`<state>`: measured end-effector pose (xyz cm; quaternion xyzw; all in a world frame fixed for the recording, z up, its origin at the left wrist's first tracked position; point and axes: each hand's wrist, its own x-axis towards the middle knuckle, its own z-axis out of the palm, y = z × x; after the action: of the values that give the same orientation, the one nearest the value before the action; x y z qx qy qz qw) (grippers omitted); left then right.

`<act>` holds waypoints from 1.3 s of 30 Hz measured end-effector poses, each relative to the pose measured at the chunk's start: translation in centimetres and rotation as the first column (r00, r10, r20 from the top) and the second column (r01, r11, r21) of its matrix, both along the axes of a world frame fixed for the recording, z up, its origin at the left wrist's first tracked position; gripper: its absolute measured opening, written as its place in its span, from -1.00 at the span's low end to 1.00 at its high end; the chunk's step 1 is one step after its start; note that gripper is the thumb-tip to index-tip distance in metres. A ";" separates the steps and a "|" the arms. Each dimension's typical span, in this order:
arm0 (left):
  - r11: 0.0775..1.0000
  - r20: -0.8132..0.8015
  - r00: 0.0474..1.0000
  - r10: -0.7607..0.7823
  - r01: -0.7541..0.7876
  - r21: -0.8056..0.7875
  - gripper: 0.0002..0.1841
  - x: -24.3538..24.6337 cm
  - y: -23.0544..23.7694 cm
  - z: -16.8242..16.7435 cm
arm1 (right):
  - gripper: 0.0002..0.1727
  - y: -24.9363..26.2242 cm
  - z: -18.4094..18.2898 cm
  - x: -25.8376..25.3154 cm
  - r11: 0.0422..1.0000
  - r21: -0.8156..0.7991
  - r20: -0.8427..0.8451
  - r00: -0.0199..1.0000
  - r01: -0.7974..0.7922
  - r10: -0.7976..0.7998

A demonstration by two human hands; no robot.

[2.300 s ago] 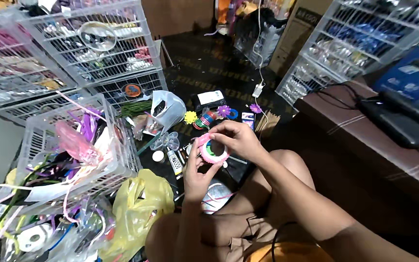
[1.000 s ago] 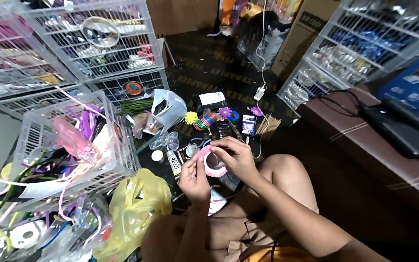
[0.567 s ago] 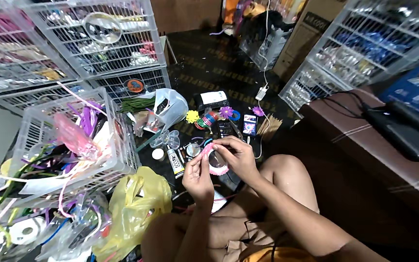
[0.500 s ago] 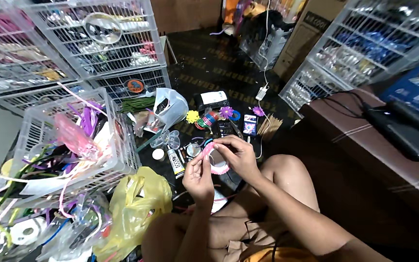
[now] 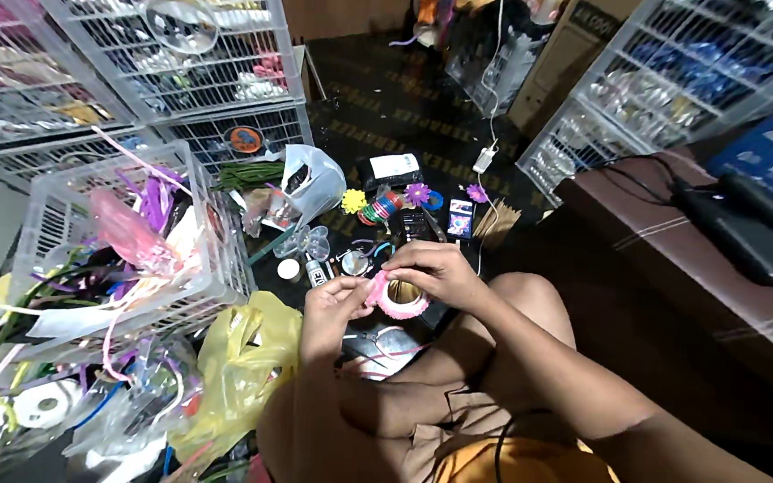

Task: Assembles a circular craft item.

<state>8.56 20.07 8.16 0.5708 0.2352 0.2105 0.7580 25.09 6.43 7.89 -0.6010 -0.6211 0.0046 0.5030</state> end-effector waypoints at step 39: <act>0.924 0.069 0.976 0.208 -0.219 0.313 -0.81 0.1 1.0 -1.8 | -0.79 -1.5 -3.0 -2.0 0.961 -0.218 -0.325 0.941 -0.169 0.092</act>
<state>8.66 21.10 6.39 0.6529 0.2457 0.3366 0.6325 23.07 4.93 4.94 -0.6069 -0.5673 0.2086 0.5161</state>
